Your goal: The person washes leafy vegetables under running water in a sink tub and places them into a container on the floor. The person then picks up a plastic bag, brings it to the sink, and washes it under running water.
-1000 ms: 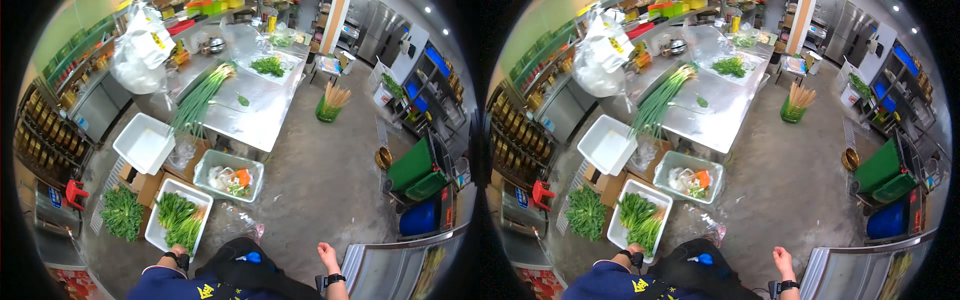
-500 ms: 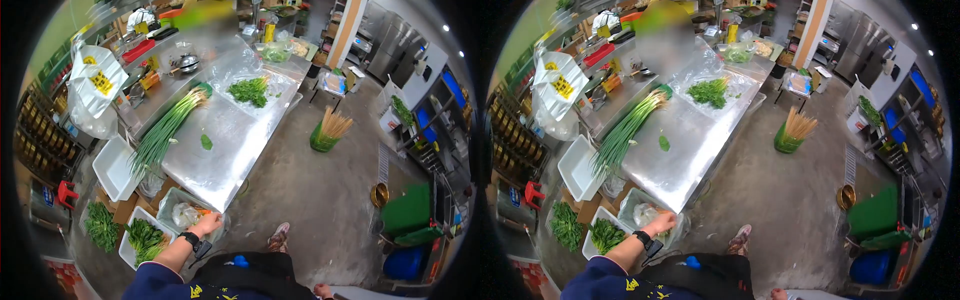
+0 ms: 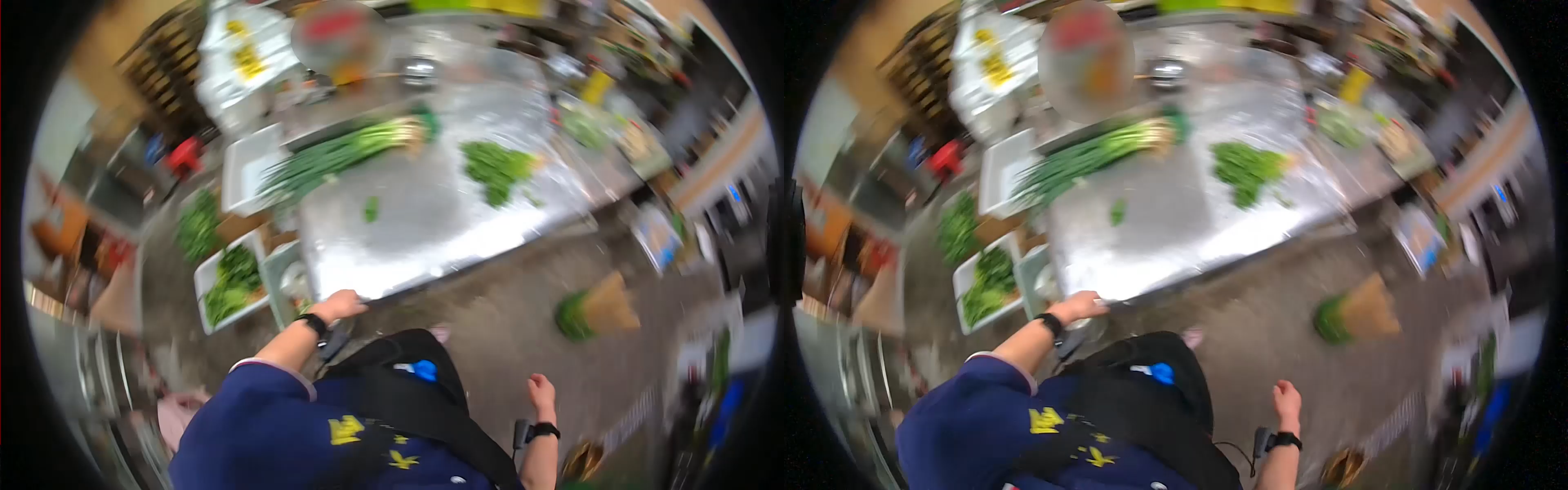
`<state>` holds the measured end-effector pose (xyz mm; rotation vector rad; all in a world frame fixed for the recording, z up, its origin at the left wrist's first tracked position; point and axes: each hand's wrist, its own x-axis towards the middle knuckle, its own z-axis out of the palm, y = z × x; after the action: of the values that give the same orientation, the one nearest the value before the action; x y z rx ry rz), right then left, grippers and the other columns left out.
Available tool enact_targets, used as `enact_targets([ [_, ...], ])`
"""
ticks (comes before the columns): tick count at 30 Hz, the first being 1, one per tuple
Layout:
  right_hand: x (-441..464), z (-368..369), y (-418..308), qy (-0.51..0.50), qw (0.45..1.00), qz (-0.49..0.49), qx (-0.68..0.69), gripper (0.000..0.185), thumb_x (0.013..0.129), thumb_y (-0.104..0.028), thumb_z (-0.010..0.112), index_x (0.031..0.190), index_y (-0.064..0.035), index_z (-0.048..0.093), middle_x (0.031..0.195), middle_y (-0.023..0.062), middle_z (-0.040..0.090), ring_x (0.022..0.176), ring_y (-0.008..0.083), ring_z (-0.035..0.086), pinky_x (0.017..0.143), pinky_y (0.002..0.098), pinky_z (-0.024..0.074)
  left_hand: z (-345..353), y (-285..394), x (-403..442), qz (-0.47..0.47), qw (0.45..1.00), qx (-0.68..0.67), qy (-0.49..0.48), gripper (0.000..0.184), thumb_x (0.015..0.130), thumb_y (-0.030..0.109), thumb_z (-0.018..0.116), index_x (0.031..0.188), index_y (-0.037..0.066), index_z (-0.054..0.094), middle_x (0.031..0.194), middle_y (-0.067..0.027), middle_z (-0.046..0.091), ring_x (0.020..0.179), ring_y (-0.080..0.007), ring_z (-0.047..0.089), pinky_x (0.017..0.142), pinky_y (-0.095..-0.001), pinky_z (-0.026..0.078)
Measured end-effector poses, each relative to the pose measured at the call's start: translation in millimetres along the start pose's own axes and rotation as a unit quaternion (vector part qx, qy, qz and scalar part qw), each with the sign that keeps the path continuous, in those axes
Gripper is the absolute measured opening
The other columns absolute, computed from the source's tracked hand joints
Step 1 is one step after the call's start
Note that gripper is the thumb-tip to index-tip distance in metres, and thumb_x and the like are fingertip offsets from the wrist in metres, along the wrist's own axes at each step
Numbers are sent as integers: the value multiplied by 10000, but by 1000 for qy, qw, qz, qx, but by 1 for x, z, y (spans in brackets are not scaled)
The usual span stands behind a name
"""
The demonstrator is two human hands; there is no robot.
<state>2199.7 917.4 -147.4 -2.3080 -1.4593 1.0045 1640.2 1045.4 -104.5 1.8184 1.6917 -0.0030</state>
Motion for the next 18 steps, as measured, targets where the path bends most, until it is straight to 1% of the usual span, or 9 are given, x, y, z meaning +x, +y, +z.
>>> enact_targets([
  [3, 101, -23, -36, -36, 995, -87, 28, 278, 788, -153, 577, 1021, -3, 569, 944, 139, 628, 890, 215, 606, 792, 309, 466, 8, 35, 54, 3, 1000, -3, -7, 409, 708, 378, 575, 777, -21, 636, 754, -248, 595, 740, -381, 583, 696, -439, 455],
  [5, 139, -43, -82, -76, 990, -121, 7, 266, 790, -137, 573, 1014, 6, 566, 945, 137, 629, 880, 216, 609, 790, 313, 467, -8, 83, 94, 24, 999, -27, 13, 333, 692, 321, 564, 757, 1, 629, 760, -212, 606, 751, -378, 578, 693, -449, 453],
  [7, 183, -62, -101, -116, 982, -146, -15, 259, 790, -125, 569, 1011, 10, 564, 940, 138, 628, 880, 218, 609, 788, 315, 466, 1, 121, 156, 15, 997, -63, 50, 330, 694, 309, 582, 847, 19, 618, 839, -197, 611, 820, -359, 579, 716, -441, 458],
  [8, 210, -66, -99, -122, 971, -199, -46, 249, 790, -120, 565, 1007, 1, 570, 914, 142, 630, 859, 227, 613, 773, 318, 470, -7, 147, 179, 16, 995, -92, 34, 369, 705, 263, 574, 1007, 51, 568, 915, -187, 599, 882, -348, 565, 750, -427, 444],
  [9, 231, -74, -104, -136, 964, -208, -99, 230, 784, -117, 570, 988, -10, 578, 877, 148, 631, 827, 238, 619, 752, 315, 476, -5, 168, 208, 22, 994, -102, 34, 373, 711, 256, 569, 1015, 41, 560, 926, -191, 596, 885, -348, 564, 758, -425, 444],
  [11, 277, -93, -116, -193, 942, -246, -124, 209, 780, -111, 570, 966, -14, 582, 852, 148, 632, 791, 246, 622, 726, 318, 481, -19, 216, 247, 49, 989, -128, 50, 327, 711, 223, 563, 965, 17, 564, 904, -183, 601, 877, -352, 566, 748, -433, 447],
  [12, 293, -109, -136, -194, 935, -259, -144, 204, 779, -111, 571, 959, -16, 582, 845, 145, 633, 783, 248, 622, 716, 321, 482, -19, 235, 268, 72, 988, -123, 51, 305, 712, 205, 557, 945, 9, 564, 898, -181, 602, 874, -353, 568, 743, -437, 448],
  [14, 333, -133, -177, -180, 922, -294, -174, 196, 775, -107, 573, 951, -22, 584, 836, 138, 632, 770, 258, 621, 694, 331, 482, -28, 270, 303, 63, 992, -105, 35, 284, 711, 187, 550, 929, 5, 563, 890, -182, 602, 867, -354, 570, 736, -443, 449],
  [18, 424, -159, -220, -161, 913, -345, -146, 217, 782, -110, 556, 974, -12, 579, 835, 146, 634, 766, 271, 622, 682, 335, 481, -31, 304, 345, 53, 995, -85, 30, 232, 698, 149, 542, 870, -4, 566, 869, -195, 601, 838, -353, 579, 719, -456, 450],
])
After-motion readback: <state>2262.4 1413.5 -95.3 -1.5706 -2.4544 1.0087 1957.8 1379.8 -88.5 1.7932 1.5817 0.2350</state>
